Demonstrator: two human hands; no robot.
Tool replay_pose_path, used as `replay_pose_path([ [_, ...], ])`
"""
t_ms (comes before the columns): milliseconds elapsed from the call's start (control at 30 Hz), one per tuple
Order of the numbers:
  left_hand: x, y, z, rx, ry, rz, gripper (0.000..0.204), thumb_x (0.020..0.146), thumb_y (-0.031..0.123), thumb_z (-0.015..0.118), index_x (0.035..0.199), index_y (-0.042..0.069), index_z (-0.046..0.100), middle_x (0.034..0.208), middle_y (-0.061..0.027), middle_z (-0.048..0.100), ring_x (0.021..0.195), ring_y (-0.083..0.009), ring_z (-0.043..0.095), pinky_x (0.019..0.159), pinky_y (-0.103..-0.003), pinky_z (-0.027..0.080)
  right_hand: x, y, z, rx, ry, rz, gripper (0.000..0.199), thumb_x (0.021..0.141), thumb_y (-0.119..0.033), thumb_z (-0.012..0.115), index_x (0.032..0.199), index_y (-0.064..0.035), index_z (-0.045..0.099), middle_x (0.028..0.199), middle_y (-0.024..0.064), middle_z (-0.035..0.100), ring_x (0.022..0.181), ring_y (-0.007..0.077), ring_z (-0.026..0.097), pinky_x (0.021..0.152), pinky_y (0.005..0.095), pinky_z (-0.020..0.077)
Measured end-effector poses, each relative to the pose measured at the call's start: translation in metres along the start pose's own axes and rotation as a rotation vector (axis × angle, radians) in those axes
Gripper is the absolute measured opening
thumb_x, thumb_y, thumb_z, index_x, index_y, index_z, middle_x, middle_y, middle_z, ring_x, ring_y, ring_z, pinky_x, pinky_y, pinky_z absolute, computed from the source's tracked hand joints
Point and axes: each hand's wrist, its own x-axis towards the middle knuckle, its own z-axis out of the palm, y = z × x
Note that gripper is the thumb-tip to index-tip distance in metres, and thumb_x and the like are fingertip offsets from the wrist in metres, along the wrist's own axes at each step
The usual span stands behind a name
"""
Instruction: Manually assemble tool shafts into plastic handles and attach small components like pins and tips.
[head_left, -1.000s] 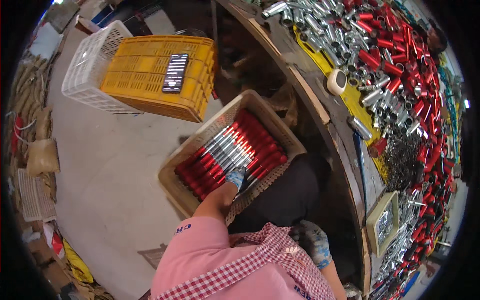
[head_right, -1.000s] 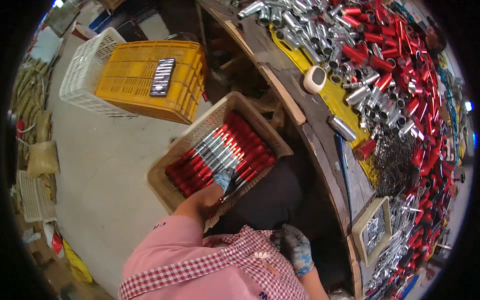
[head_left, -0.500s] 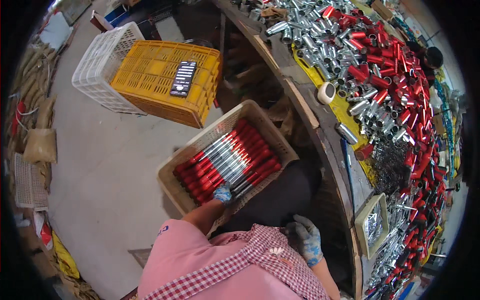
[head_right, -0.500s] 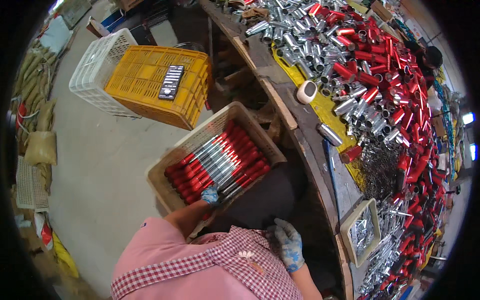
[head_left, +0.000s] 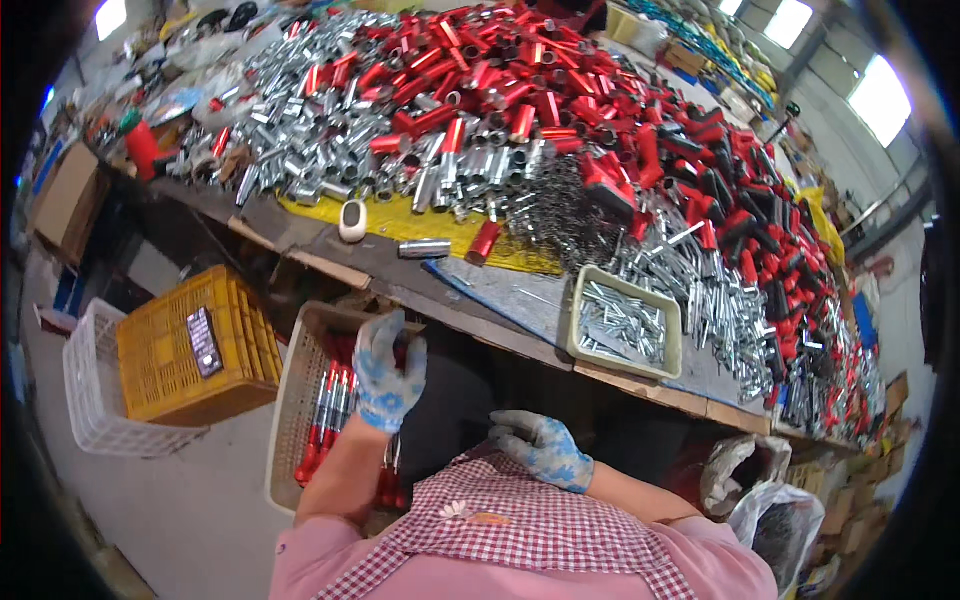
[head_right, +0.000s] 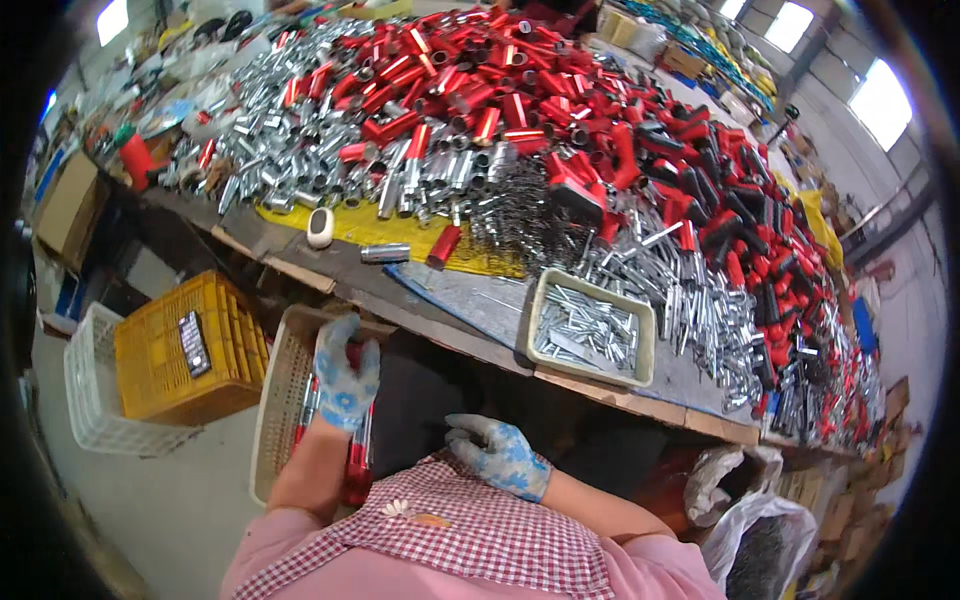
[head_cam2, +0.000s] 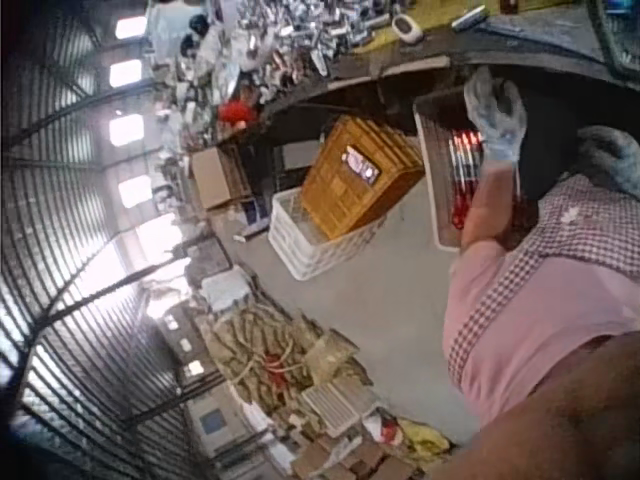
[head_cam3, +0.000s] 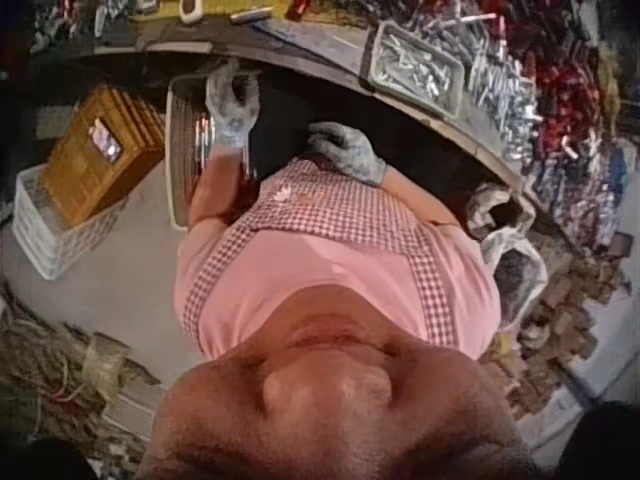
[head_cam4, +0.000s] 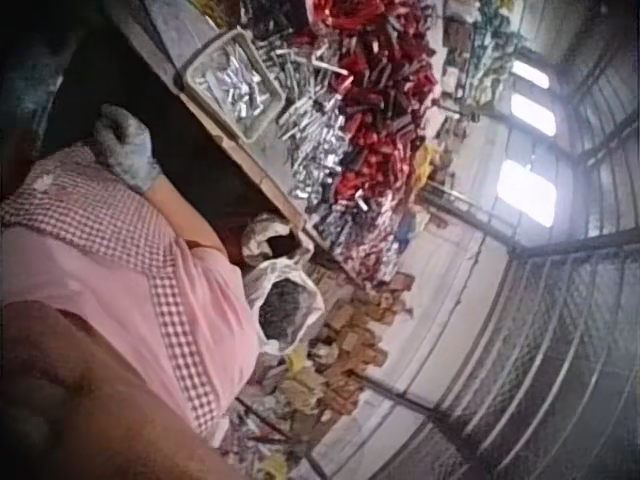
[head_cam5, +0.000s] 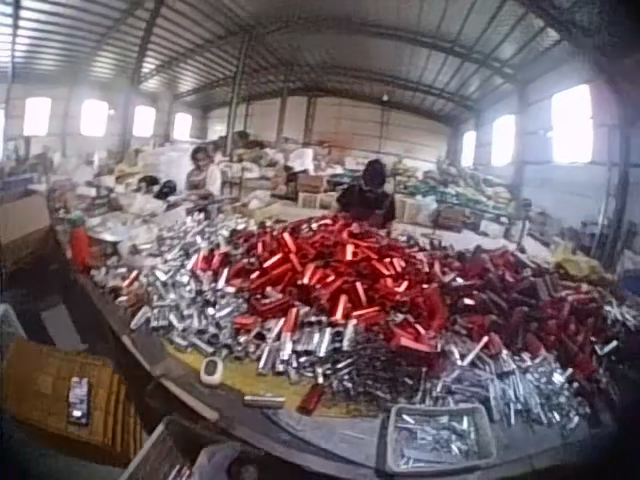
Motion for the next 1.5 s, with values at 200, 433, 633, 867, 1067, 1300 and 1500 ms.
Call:
replay_pose_path([
  [200, 0.096, -0.017, 0.051, 0.397, -0.273, 0.119, 0.055, 0.081, 0.013, 0.066, 0.130, -0.003, 0.048, 0.117, -0.0241, 0.057, 0.109, -0.0401, 0.054, 0.097, -0.045, 0.043, -0.048, -0.022, -0.036, -0.282, 0.276, -0.155, 0.038, 0.088, -0.016, 0.063, 0.122, 0.0005, 0.058, 0.105, 0.0170, 0.068, 0.097, 0.0262, 0.067, 0.086, 0.0339, 0.0529],
  [433, 0.116, -0.060, 0.058, 0.552, -0.537, -0.029, 0.019, 0.087, 0.013, 0.055, 0.100, 0.001, 0.061, 0.093, -0.0252, 0.064, 0.091, -0.0420, 0.061, 0.081, -0.048, 0.048, -0.098, -0.013, -0.137, -0.776, 0.946, -0.480, 0.035, 0.080, -0.017, 0.069, 0.111, -0.0025, 0.063, 0.089, 0.0150, 0.070, 0.080, 0.0325, 0.068, 0.073, 0.0394, 0.0542],
  [633, 0.122, -0.059, 0.064, 0.463, -0.521, 0.010, 0.022, 0.085, 0.014, 0.061, 0.103, 0.001, 0.059, 0.095, -0.0238, 0.063, 0.092, -0.0420, 0.060, 0.081, -0.049, 0.046, -0.102, -0.024, -0.242, -0.644, 1.118, -0.057, 0.041, 0.084, -0.033, 0.064, 0.111, -0.0026, 0.064, 0.096, 0.0192, 0.069, 0.090, 0.0339, 0.066, 0.080, 0.0413, 0.0524],
  [867, 0.109, 0.030, 0.049, 0.326, -0.159, -0.073, 0.029, 0.094, 0.020, 0.056, 0.108, -0.006, 0.055, 0.097, -0.0216, 0.062, 0.087, -0.0366, 0.061, 0.078, -0.043, 0.048, -0.026, -0.006, -0.274, -1.027, 1.039, 0.274, 0.038, 0.083, -0.040, 0.061, 0.099, -0.0059, 0.069, 0.102, 0.0192, 0.068, 0.094, 0.0368, 0.065, 0.082, 0.0448, 0.0519],
  [1067, 0.076, 0.146, 0.060, -0.510, -0.452, -0.378, 0.022, 0.087, 0.010, 0.066, 0.107, 0.001, 0.060, 0.080, -0.0033, 0.062, 0.071, -0.0111, 0.057, 0.064, -0.027, 0.048, -0.062, -0.037, -0.260, -0.873, 1.069, 0.251, 0.034, 0.079, -0.032, 0.062, 0.097, -0.0031, 0.066, 0.099, 0.0233, 0.067, 0.094, 0.0408, 0.064, 0.084, 0.0467, 0.0501],
  [1300, 0.049, 0.193, 0.097, -0.893, -0.644, -0.681, 0.026, 0.087, 0.014, 0.069, 0.108, 0.002, 0.061, 0.081, -0.0029, 0.063, 0.070, -0.0091, 0.058, 0.058, -0.022, 0.046, -0.116, -0.012, -0.279, -0.103, 1.385, -0.676, 0.025, 0.087, -0.024, 0.066, 0.101, -0.0046, 0.059, 0.087, 0.0078, 0.064, 0.074, 0.0245, 0.062, 0.068, 0.0362, 0.0513],
  [1500, 0.049, 0.211, 0.093, -1.174, -0.717, -0.823, 0.035, 0.090, 0.020, 0.067, 0.114, -0.002, 0.056, 0.078, -0.0054, 0.062, 0.066, -0.0108, 0.056, 0.059, -0.023, 0.045, -0.121, -0.007, -0.199, 0.763, 0.642, -0.741, 0.035, 0.094, -0.037, 0.059, 0.107, -0.0048, 0.056, 0.081, 0.0046, 0.063, 0.070, 0.0187, 0.061, 0.064, 0.0309, 0.0502],
])
